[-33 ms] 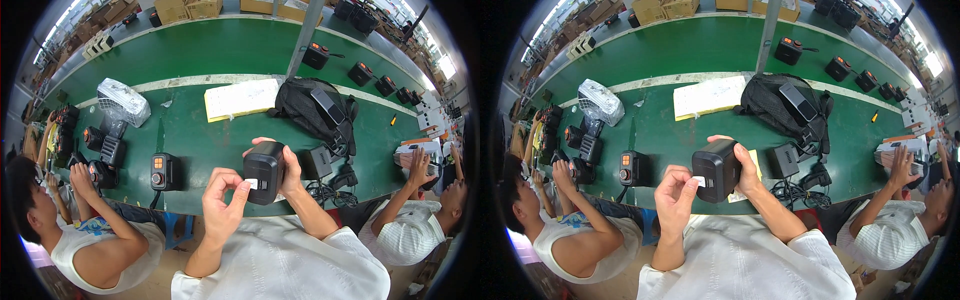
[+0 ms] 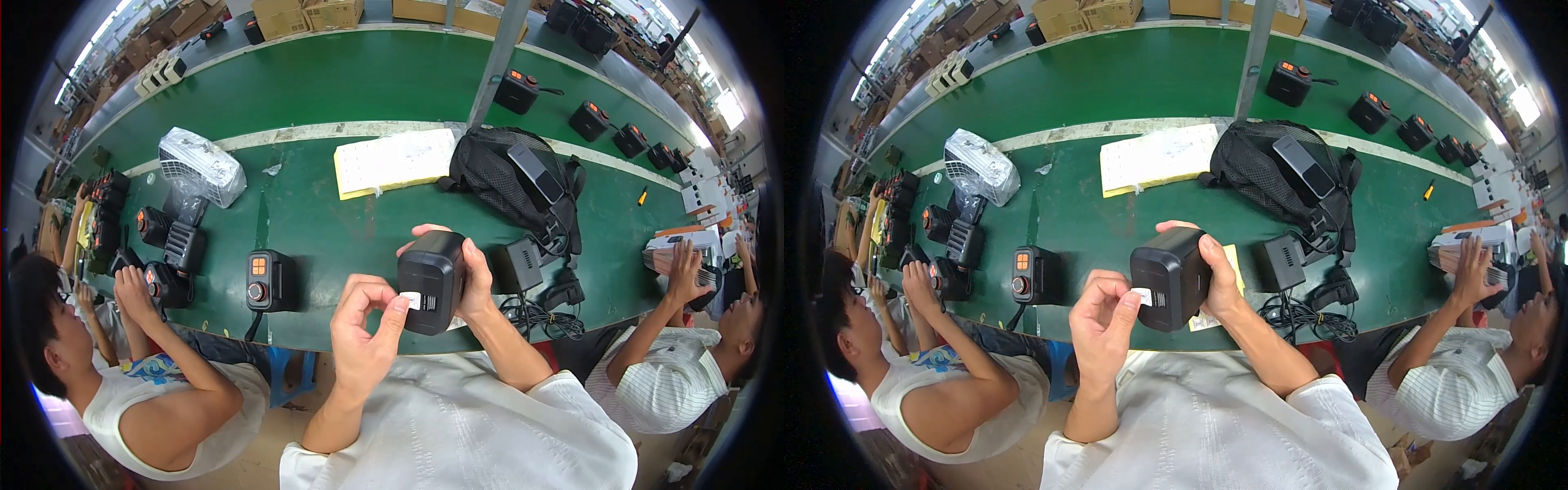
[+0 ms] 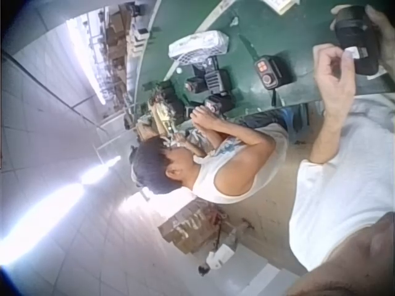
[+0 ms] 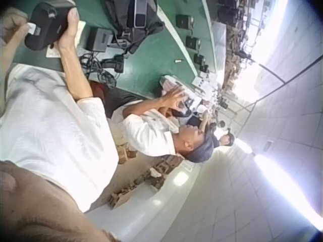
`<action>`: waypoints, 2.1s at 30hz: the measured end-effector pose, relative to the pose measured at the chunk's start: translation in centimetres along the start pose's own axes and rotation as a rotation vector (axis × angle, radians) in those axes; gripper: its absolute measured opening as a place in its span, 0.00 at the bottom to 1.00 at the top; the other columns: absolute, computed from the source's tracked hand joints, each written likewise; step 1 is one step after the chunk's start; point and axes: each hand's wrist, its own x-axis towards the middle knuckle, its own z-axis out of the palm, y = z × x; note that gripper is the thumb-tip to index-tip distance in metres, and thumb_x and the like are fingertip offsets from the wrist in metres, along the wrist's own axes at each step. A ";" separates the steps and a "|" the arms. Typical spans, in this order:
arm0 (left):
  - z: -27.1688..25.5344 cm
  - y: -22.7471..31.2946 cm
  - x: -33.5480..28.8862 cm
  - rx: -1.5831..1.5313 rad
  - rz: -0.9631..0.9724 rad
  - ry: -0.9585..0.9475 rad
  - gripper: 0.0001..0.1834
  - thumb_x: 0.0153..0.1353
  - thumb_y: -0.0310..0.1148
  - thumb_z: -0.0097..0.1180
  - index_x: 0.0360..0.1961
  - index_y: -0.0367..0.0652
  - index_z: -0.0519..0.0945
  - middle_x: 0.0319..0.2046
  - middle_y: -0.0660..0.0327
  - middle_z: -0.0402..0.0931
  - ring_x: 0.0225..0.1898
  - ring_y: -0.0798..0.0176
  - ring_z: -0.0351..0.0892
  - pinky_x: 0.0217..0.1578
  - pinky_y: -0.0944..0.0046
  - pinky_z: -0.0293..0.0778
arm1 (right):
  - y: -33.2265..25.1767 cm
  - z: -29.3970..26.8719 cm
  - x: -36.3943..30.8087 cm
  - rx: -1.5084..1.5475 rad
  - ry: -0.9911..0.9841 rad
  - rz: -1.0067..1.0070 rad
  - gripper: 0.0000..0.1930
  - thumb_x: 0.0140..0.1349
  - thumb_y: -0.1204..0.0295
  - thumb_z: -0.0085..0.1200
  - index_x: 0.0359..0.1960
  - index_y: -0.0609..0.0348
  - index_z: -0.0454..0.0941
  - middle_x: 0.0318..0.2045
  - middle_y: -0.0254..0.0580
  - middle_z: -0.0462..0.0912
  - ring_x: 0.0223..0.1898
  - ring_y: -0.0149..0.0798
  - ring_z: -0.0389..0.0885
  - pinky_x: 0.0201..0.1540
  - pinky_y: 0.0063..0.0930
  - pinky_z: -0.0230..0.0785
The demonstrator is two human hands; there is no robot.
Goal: The person applies white stickers to the battery compartments of handheld electronic devices by hand, peeling them from a sticker sheet and pressing them onto each device.
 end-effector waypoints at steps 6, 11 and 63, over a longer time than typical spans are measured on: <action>0.0 0.1 0.0 0.063 0.042 0.019 0.06 0.57 0.22 0.60 0.29 0.35 0.74 0.33 0.61 0.71 0.32 0.69 0.71 0.35 0.71 0.70 | 0.1 -0.5 0.1 -0.037 -0.008 -0.034 0.37 0.60 0.43 0.40 0.57 0.65 0.64 0.44 0.58 0.78 0.40 0.42 0.81 0.44 0.33 0.76; -0.5 -0.3 0.2 -0.073 -0.112 -0.054 0.08 0.56 0.23 0.63 0.30 0.37 0.74 0.32 0.63 0.72 0.34 0.70 0.74 0.37 0.72 0.71 | -0.8 -1.1 0.0 -0.128 -0.070 -0.075 0.38 0.57 0.43 0.44 0.56 0.66 0.65 0.43 0.56 0.79 0.40 0.41 0.81 0.44 0.32 0.75; -0.5 -2.6 1.1 -0.072 -0.085 0.104 0.06 0.62 0.27 0.58 0.34 0.35 0.78 0.26 0.65 0.79 0.28 0.77 0.74 0.27 0.73 0.69 | -2.5 2.0 -1.6 -0.423 0.043 0.140 0.10 0.61 0.72 0.60 0.38 0.67 0.78 0.32 0.39 0.84 0.31 0.23 0.80 0.32 0.20 0.74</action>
